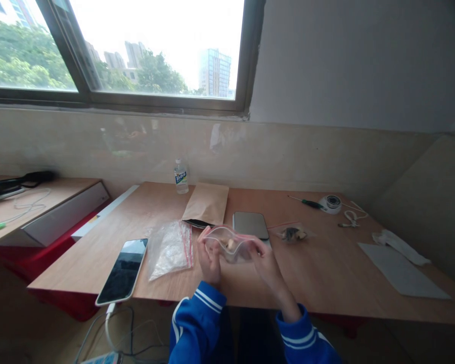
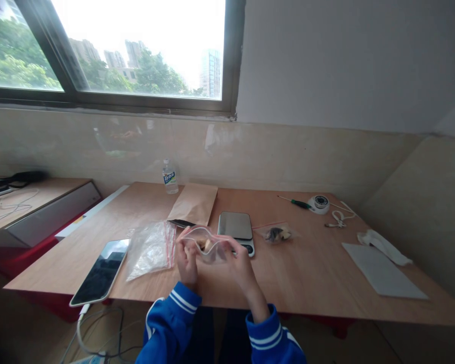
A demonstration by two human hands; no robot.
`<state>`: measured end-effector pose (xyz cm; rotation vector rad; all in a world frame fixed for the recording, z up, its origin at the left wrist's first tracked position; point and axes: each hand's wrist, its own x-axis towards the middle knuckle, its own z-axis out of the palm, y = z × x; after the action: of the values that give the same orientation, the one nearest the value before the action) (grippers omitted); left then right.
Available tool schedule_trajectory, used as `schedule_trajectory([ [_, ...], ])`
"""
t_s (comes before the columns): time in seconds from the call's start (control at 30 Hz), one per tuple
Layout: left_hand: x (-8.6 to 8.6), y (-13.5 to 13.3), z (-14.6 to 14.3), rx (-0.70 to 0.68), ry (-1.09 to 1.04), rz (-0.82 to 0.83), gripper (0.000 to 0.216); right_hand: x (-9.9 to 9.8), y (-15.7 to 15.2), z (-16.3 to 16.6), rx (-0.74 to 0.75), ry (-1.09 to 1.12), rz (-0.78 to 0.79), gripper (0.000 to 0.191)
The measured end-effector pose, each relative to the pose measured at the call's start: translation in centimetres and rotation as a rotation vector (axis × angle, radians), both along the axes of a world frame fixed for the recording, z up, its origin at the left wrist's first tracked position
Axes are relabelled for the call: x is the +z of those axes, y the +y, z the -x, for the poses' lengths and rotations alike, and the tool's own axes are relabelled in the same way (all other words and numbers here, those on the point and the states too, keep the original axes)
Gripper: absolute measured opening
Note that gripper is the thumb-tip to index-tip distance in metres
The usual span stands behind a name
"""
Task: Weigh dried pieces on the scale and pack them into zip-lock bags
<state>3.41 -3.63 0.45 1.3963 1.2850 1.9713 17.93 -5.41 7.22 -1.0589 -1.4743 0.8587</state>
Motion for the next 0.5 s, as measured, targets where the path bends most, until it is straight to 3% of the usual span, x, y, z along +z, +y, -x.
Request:
schedule_trajectory([
  [0.07, -0.1, -0.1, -0.1, -0.101, 0.002, 0.086, 0.033, -0.4, -0.1, -0.4, 0.033, -0.073, -0.001, 0.036],
  [0.23, -0.9, -0.2, -0.3, -0.064, -0.091, 0.198, 0.029, -2.2, 0.2, -1.7, -0.253, 0.036, 0.045, 0.043],
  [0.4, -0.5, -0.1, -0.5, -0.353, -0.092, 0.361, 0.032, -5.1, 0.7, -3.1, -0.357, 0.187, 0.166, 0.048],
  [0.5, 0.0, 0.0, -0.5, -0.428, -0.025, 0.355, 0.033, -6.7, 1.0, -3.8, -0.373, 0.243, 0.176, 0.047],
])
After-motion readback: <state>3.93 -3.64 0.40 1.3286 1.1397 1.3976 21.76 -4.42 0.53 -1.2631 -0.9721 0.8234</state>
